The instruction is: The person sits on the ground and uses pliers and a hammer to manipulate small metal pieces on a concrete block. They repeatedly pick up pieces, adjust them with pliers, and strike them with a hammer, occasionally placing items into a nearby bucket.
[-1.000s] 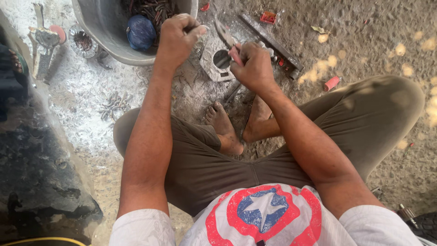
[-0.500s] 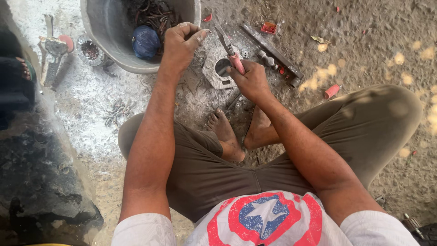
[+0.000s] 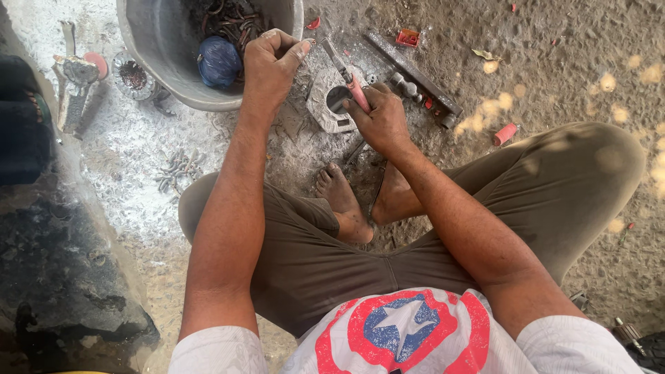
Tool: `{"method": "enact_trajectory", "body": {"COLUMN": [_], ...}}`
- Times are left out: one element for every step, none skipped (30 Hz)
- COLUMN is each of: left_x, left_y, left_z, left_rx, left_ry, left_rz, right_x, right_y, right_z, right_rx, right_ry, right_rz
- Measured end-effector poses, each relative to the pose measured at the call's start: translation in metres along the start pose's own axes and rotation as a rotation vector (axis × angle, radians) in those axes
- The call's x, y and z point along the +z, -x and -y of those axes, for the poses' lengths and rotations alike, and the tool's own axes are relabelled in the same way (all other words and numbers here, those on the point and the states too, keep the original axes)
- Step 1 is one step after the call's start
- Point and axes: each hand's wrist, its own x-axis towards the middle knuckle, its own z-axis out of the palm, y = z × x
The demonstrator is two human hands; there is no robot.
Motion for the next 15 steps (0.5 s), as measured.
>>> {"method": "enact_trajectory", "body": {"left_x": [0.0004, 0.0007, 0.0010, 0.0014, 0.0017, 0.0020, 0.0024, 0.0029, 0.0035, 0.0042, 0.0049, 0.0057, 0.0064, 0.0073, 0.0080], "left_y": [0.0001, 0.0005, 0.0007, 0.0010, 0.0012, 0.0013, 0.0015, 0.0015, 0.0015, 0.0017, 0.0016, 0.0020, 0.0019, 0.0027, 0.0031], "left_z": [-0.0003, -0.0003, -0.0004, -0.0003, -0.0002, 0.0001, 0.0006, 0.0013, 0.0021, 0.0032, 0.0042, 0.0056, 0.0066, 0.0080, 0.0089], "left_rx": [0.001, 0.002, 0.001, 0.013, 0.027, 0.042, 0.032, 0.025, 0.017, 0.029, 0.041, 0.054, 0.057, 0.058, 0.057], "left_ry": [-0.006, -0.013, -0.019, -0.038, -0.057, -0.076, -0.089, -0.103, -0.116, -0.122, -0.129, -0.136, -0.142, -0.149, -0.156], "left_rz": [-0.003, -0.005, -0.005, -0.004, -0.004, -0.005, -0.007, -0.008, -0.009, -0.007, -0.006, -0.005, -0.014, -0.023, -0.031], "right_x": [-0.0001, -0.0004, -0.0006, -0.0009, -0.0012, -0.0014, -0.0014, -0.0012, -0.0010, -0.0004, 0.0001, 0.0008, 0.0013, 0.0019, 0.0023], "right_y": [0.0001, 0.0001, 0.0001, 0.0002, 0.0003, 0.0003, 0.0002, 0.0003, 0.0000, 0.0003, 0.0000, 0.0003, 0.0002, 0.0007, 0.0009], "right_z": [0.0005, 0.0009, 0.0014, 0.0017, 0.0021, 0.0025, 0.0029, 0.0032, 0.0035, 0.0036, 0.0037, 0.0034, 0.0032, 0.0024, 0.0017], "right_rx": [-0.015, -0.001, 0.016, 0.034, 0.015, -0.005, -0.025, -0.003, 0.018, 0.041, 0.059, 0.077, 0.094, 0.069, 0.045], "right_ry": [0.002, -0.001, -0.003, -0.005, 0.008, 0.021, 0.032, 0.029, 0.026, 0.022, 0.031, 0.039, 0.048, 0.082, 0.117], "right_rz": [-0.004, 0.008, 0.020, 0.033, 0.022, 0.011, 0.002, 0.013, 0.024, 0.035, 0.045, 0.054, 0.064, 0.055, 0.047]}}
